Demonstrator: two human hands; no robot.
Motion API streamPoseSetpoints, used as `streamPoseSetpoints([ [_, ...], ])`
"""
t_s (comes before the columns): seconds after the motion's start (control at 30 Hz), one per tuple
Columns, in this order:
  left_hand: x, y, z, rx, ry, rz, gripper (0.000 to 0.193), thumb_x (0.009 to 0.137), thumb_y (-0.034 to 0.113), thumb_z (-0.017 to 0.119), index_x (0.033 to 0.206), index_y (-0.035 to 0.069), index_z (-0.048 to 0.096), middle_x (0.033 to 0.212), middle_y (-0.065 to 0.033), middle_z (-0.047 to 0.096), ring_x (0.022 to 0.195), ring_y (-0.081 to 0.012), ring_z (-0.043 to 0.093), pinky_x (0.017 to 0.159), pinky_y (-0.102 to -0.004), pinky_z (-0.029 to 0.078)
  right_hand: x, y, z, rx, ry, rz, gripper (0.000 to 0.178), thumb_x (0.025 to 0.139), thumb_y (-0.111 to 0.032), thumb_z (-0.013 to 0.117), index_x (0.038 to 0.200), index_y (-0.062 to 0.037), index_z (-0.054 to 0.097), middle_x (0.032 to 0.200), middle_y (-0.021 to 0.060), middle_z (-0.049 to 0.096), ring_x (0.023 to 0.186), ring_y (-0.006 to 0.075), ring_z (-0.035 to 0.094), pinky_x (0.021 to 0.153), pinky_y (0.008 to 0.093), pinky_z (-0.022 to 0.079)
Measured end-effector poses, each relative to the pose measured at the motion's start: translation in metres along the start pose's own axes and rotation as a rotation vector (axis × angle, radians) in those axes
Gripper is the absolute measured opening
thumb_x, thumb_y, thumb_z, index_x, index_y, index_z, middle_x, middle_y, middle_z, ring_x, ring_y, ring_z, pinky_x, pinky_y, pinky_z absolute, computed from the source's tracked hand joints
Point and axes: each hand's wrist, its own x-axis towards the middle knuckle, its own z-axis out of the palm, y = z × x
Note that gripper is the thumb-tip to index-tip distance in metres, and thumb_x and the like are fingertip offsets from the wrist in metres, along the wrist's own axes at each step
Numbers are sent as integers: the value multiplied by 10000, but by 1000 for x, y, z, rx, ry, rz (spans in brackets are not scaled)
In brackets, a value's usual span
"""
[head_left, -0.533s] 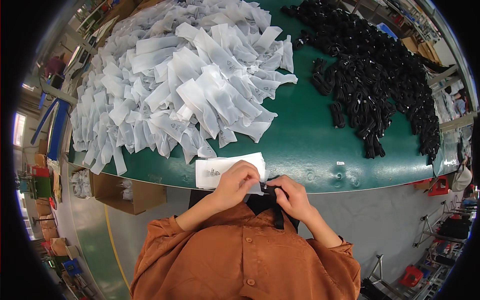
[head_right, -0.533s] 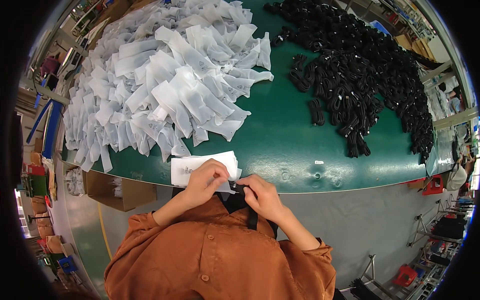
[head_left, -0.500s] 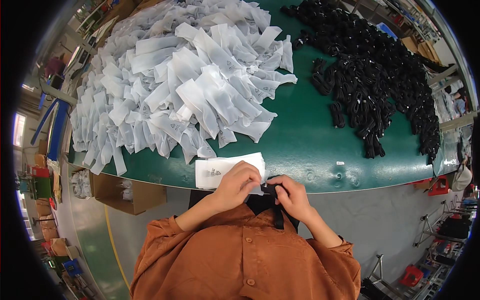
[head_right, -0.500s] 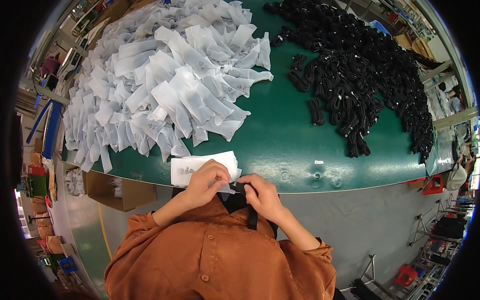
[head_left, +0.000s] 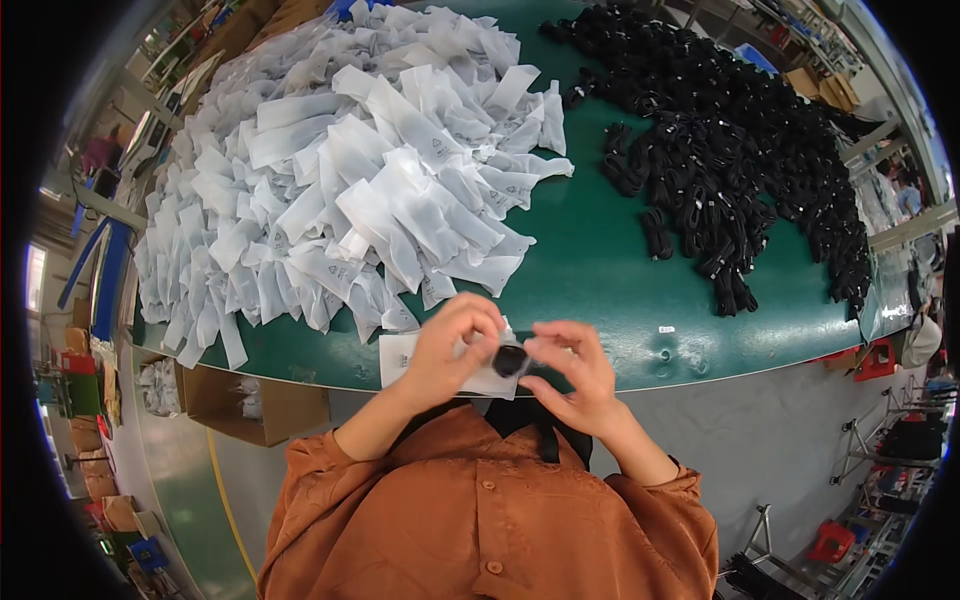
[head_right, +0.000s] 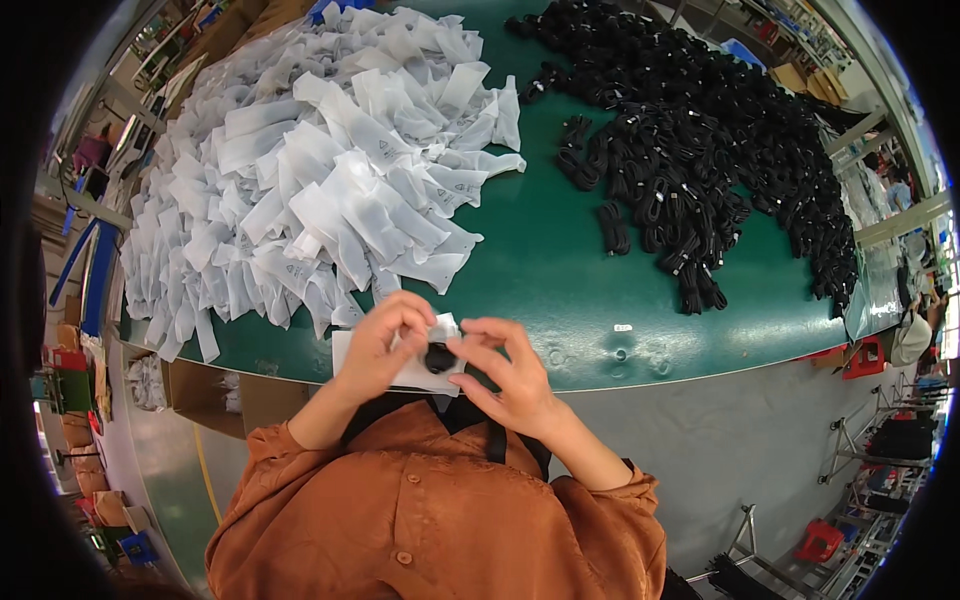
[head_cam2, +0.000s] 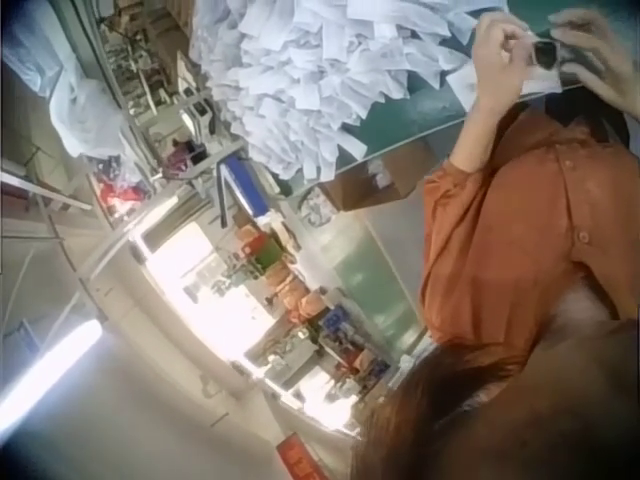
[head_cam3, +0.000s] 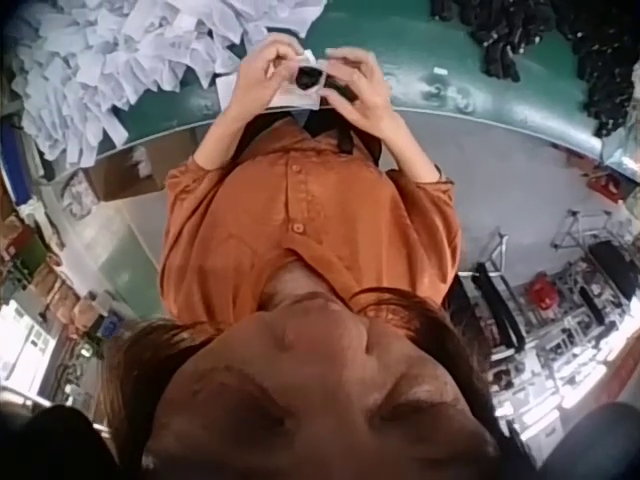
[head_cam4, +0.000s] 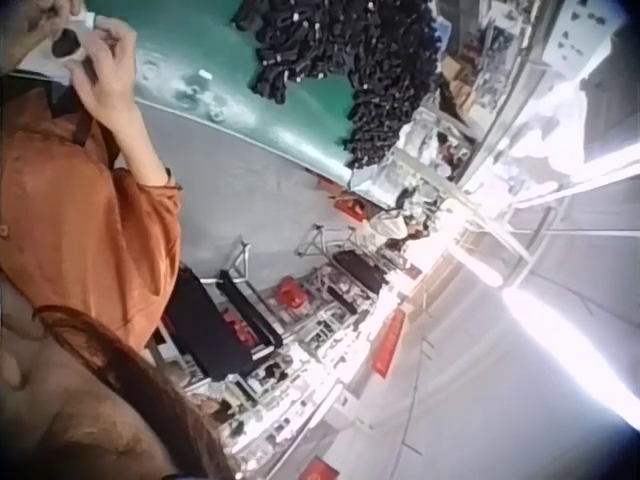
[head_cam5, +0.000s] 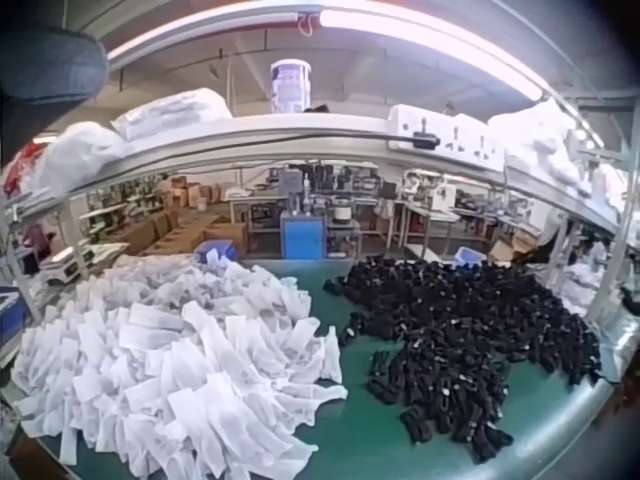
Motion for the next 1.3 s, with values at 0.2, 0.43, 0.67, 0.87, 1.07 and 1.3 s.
streamPoseSetpoints([
  [0.2,66,28,-74,-220,469,-17,150,986,100,593,1117,30,614,1097,-29,597,985,-110,531,886,-256,427,36,57,-46,-533,378,115,241,859,-6,695,1097,-29,663,1101,138,625,986,283,618,774,362,529],
  [0.43,10,1,-43,616,263,331,237,870,-3,687,1102,16,649,1173,-114,647,1033,-221,620,861,-335,505,23,147,-91,-1016,300,575,319,919,-246,696,1134,-23,622,1064,171,639,953,384,639,813,458,529],
  [0.67,-34,-36,25,664,-43,231,184,797,72,756,940,48,643,931,-96,595,854,-316,600,761,-397,492,-8,87,-36,-211,255,544,260,828,-26,742,1058,-14,621,921,52,585,724,107,543,631,249,456],
  [0.87,-34,-39,25,537,37,77,121,838,38,705,900,37,601,881,-99,590,769,-290,585,696,-383,472,-32,22,-3,-200,58,316,360,760,17,783,1088,-10,639,1006,127,569,698,189,601,539,277,497],
  [1.07,-34,-34,19,281,58,-103,86,880,-3,665,921,23,594,873,-80,596,732,-212,563,657,-318,466,-40,11,-6,-280,-79,159,353,763,-6,785,1091,-19,654,993,114,571,667,192,621,521,287,504],
  [1.3,-31,-29,18,175,-25,-39,121,863,-16,667,932,35,580,957,-81,617,862,-242,591,733,-336,486,-34,12,-5,-35,-187,367,319,788,-9,776,1079,-29,645,959,66,577,647,126,595,533,248,476],
])
